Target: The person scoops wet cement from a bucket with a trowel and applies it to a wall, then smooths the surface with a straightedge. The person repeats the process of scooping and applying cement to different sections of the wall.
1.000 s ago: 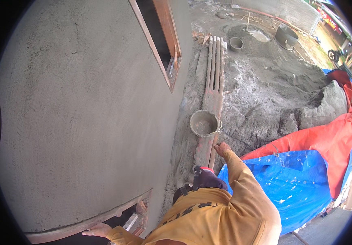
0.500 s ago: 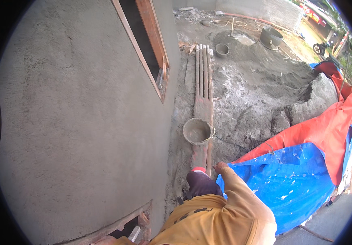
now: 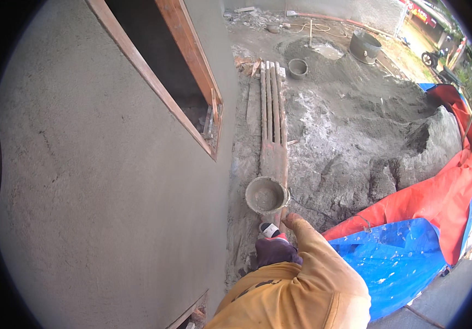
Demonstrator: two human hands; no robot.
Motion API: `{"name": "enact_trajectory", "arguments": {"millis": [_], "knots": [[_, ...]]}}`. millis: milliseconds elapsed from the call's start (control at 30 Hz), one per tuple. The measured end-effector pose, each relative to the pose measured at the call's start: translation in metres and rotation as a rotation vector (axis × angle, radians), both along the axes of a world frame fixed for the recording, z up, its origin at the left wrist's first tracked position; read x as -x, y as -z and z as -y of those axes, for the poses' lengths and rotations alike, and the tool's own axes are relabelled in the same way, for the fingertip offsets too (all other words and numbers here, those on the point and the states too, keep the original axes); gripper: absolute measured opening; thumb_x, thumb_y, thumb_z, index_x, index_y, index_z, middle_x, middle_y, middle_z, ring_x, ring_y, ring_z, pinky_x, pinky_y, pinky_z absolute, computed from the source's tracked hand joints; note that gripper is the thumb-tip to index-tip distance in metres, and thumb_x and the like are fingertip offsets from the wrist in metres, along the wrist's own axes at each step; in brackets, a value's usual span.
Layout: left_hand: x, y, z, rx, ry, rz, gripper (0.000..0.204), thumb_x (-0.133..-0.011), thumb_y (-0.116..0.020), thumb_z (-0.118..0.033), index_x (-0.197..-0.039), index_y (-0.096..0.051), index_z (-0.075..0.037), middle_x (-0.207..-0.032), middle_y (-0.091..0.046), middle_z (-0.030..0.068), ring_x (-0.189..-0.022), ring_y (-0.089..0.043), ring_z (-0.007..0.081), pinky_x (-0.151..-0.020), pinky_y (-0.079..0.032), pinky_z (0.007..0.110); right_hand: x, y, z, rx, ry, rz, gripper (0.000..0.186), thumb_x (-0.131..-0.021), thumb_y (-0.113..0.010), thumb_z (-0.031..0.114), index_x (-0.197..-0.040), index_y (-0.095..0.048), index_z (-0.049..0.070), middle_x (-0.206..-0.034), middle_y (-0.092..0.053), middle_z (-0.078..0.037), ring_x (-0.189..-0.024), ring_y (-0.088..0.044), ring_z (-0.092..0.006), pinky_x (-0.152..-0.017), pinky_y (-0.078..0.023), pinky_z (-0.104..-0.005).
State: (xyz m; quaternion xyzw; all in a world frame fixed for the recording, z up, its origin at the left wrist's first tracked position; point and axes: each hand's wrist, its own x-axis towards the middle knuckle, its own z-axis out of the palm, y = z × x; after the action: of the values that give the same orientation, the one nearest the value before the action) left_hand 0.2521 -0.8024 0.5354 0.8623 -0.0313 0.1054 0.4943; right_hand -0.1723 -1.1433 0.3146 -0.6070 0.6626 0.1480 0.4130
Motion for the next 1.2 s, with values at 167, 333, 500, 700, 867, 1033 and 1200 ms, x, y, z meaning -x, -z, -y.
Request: {"name": "enact_trajectory", "arguments": {"millis": [167,333,500,700,867,1033,1200], "knots": [[0.065,0.067,-0.019,-0.516,0.321,-0.891,0.047,-0.095,-0.039,-0.022,-0.138,-0.025,-0.006,-0.137,-0.031,0.0130,-0.122,-0.034,0.0247,-0.098,-0.029,0.038,0.037,0.002,0.072,0.071,0.206,-0.022,0.043,-0.083,-0.049,0.040,-0.103,-0.064,0.006,-0.103,-0.060,-0.024,-0.101,-0.057,-0.0366,-0.088,-0.045,-0.0431],[0.112,0.041,-0.061,-0.932,0.496,-1.352,0.045,-0.094,-0.041,-0.021,-0.136,-0.030,-0.006,-0.132,-0.040,0.0140,-0.116,-0.044,0.0267,-0.093,-0.037,0.039,0.038,0.052,0.106,-0.127,0.296,0.048,0.056,-0.080,-0.055,0.042,-0.112,-0.055,-0.004,-0.110,-0.057,-0.027,-0.107,-0.054,-0.0374,-0.091,-0.043,-0.0407],[0.104,0.081,-0.016,-1.052,0.450,-1.382,0.043,-0.093,-0.043,-0.020,-0.134,-0.034,-0.007,-0.128,-0.048,0.0150,-0.110,-0.054,0.0286,-0.088,-0.046,0.040,0.041,0.151,0.104,-0.126,0.542,-0.111,0.067,-0.078,-0.059,0.042,-0.124,-0.042,-0.004,-0.120,-0.051,-0.028,-0.112,-0.051,-0.0396,-0.096,-0.040,-0.0428],[0.028,0.132,-0.059,-0.824,0.041,-1.194,0.050,-0.088,-0.049,-0.046,-0.125,-0.043,-0.013,-0.110,-0.058,0.0104,-0.090,-0.061,0.0260,-0.075,-0.043,0.049,0.004,0.269,0.075,-0.050,1.034,-0.174,0.112,-0.063,-0.076,0.044,-0.136,-0.012,-0.013,-0.124,-0.047,-0.031,-0.119,-0.045,-0.0381,-0.097,-0.039,-0.0389],[0.149,0.259,0.044,-0.844,0.154,-1.273,0.048,-0.089,-0.049,-0.045,-0.123,-0.045,-0.011,-0.108,-0.059,0.0102,-0.089,-0.061,0.0246,-0.074,-0.043,0.046,-0.018,0.276,0.103,-0.091,1.098,0.147,0.051,-0.080,-0.058,0.043,-0.101,-0.060,-0.003,-0.098,-0.061,-0.026,-0.096,-0.059,-0.0392,-0.085,-0.044,-0.0424],[0.208,0.272,0.126,-0.724,0.475,-1.302,0.046,-0.089,-0.049,-0.044,-0.120,-0.047,-0.010,-0.105,-0.060,0.0101,-0.087,-0.060,0.0232,-0.072,-0.044,0.043,-0.024,0.218,0.138,0.065,0.713,0.218,0.053,-0.086,-0.043,0.048,-0.095,-0.062,-0.001,-0.098,-0.060,-0.028,-0.097,-0.056,-0.0426,-0.086,-0.044,-0.0446],[0.201,0.231,0.135,-0.599,0.548,-1.250,0.044,-0.090,-0.049,-0.042,-0.117,-0.049,-0.008,-0.102,-0.060,0.0099,-0.086,-0.060,0.0218,-0.071,-0.045,0.040,-0.047,0.060,0.135,0.000,0.491,0.321,0.056,-0.086,-0.041,0.049,-0.101,-0.060,-0.001,-0.100,-0.058,-0.030,-0.099,-0.055,-0.0424,-0.087,-0.042,-0.0458]]}}
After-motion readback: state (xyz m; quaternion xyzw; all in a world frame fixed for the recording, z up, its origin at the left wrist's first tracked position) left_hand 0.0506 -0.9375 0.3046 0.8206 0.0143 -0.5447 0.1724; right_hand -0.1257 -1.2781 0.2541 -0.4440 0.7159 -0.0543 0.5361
